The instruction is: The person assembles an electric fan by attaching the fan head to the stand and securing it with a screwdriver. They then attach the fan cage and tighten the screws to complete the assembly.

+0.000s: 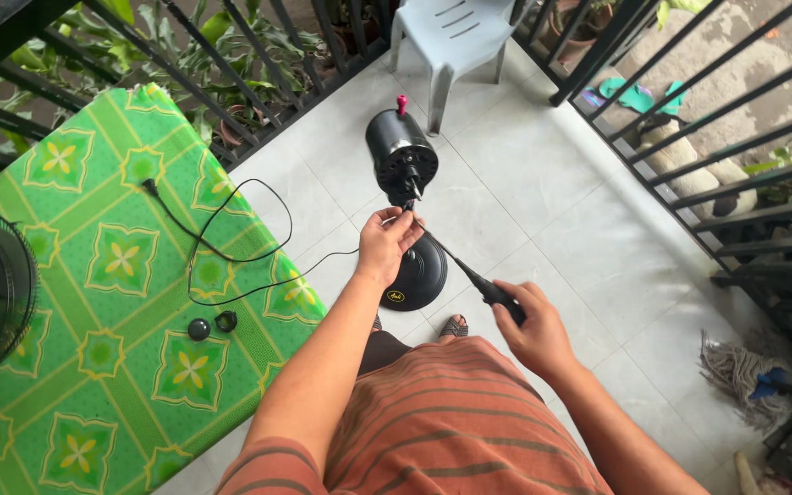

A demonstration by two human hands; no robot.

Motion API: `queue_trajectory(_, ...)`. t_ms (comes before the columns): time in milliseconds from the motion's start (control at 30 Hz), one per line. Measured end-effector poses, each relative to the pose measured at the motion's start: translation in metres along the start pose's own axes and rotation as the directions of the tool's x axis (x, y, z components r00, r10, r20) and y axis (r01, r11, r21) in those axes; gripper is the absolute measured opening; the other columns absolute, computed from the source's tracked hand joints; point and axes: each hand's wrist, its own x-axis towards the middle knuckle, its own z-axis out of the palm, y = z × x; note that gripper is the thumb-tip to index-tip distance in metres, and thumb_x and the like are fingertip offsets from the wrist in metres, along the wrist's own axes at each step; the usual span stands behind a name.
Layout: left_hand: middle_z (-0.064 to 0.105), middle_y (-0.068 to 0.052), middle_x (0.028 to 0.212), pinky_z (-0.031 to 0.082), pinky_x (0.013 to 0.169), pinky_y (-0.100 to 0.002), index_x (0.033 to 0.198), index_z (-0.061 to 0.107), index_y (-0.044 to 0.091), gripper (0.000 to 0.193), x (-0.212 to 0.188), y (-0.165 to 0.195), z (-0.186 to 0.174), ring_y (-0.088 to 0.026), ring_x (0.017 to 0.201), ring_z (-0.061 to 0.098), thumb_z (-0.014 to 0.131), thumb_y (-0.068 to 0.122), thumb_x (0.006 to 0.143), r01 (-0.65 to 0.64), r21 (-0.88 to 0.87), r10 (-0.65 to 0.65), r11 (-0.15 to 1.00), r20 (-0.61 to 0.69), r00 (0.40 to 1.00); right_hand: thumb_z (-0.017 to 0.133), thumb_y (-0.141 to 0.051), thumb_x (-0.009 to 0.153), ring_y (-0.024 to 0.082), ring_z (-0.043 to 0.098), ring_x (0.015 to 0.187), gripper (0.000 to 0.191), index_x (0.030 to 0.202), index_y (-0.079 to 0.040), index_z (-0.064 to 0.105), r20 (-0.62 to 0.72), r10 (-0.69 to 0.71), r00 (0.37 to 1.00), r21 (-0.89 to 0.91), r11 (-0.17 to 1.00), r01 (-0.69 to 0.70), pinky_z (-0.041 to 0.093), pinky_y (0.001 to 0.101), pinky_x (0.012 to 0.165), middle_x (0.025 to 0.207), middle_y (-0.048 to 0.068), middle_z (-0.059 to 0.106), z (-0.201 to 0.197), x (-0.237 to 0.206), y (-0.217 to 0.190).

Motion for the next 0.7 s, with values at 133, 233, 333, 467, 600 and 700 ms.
queue_trajectory(133, 0.069, -0.009, 0.1, 0.059, 0.092, -0.038, 0.109, 0.056, 0.003, 0.018, 0.005, 0.0, 0.009, -0.021, 0.096, 0.071, 0.068, 0.009, 0.097, 0.038, -0.106, -0.042, 0.994, -0.035, 0.998, 0.069, -0.014, 0.089, 0.021, 0.064, 0.08, 0.036, 0.124, -0.005, 0.07, -0.079, -0.017, 0.997, -0.024, 1.0, 0.015, 0.052, 0.0324, 0.07, 0.098, 0.01, 0.064, 0.019, 0.001, -0.014)
queue_trajectory(233, 0.069, -0.008, 0.099, 0.06, 0.092, -0.042, 0.109, 0.058, 0.002, 0.016, 0.01, 0.0, 0.01, -0.021, 0.095, 0.069, 0.067, 0.009, 0.098, 0.055, -0.151, -0.059, 0.987, -0.022, 0.998, 0.07, -0.015, 0.089, 0.024, 0.066, 0.082, 0.036, 0.124, -0.004, 0.069, -0.146, -0.019, 0.989, -0.01, 1.0, 0.018, 0.054, 0.0341, 0.072, 0.1, 0.011, 0.063, 0.036, -0.002, -0.021)
queue_trajectory(333, 0.068, -0.008, 0.1, 0.061, 0.092, -0.046, 0.107, 0.057, 0.004, 0.013, 0.018, 0.003, 0.012, -0.02, 0.095, 0.068, 0.065, 0.008, 0.098, 0.073, -0.139, -0.076, 0.988, -0.018, 0.997, 0.072, -0.015, 0.087, 0.026, 0.066, 0.082, 0.038, 0.123, -0.003, 0.069, -0.231, -0.013, 0.973, -0.02, 1.0, 0.008, 0.054, 0.0362, 0.071, 0.101, 0.012, 0.062, 0.058, -0.005, -0.028)
queue_trajectory(467, 0.069, -0.009, 0.102, 0.061, 0.093, -0.049, 0.109, 0.054, 0.006, 0.015, 0.026, 0.01, 0.012, -0.021, 0.096, 0.069, 0.063, 0.007, 0.098, 0.086, -0.08, -0.092, 0.993, -0.071, 0.993, 0.074, -0.013, 0.087, 0.027, 0.067, 0.082, 0.039, 0.124, -0.002, 0.068, -0.354, -0.046, 0.934, -0.007, 0.999, 0.047, 0.055, 0.0364, 0.07, 0.104, 0.012, 0.061, 0.087, -0.009, -0.038)
queue_trajectory(600, 0.069, -0.009, 0.104, 0.061, 0.093, -0.047, 0.112, 0.051, 0.007, 0.019, 0.027, 0.014, 0.01, -0.022, 0.098, 0.069, 0.064, 0.006, 0.097, 0.062, -0.042, -0.066, 0.997, -0.081, 0.995, 0.074, -0.013, 0.087, 0.026, 0.066, 0.078, 0.041, 0.126, -0.003, 0.066, -0.412, -0.049, 0.91, -0.014, 0.999, 0.047, 0.056, 0.0354, 0.066, 0.106, 0.013, 0.06, 0.11, -0.011, -0.046)
queue_trajectory(700, 0.07, -0.009, 0.105, 0.06, 0.092, -0.045, 0.111, 0.053, 0.007, 0.018, 0.022, 0.014, 0.008, -0.023, 0.098, 0.07, 0.064, 0.005, 0.097, 0.023, -0.003, -0.023, 1.0, -0.085, 0.996, 0.074, -0.013, 0.088, 0.025, 0.066, 0.076, 0.041, 0.127, -0.003, 0.065, -0.453, -0.046, 0.89, -0.031, 0.999, 0.036, 0.056, 0.0359, 0.064, 0.107, 0.012, 0.06, 0.123, -0.017, -0.05)
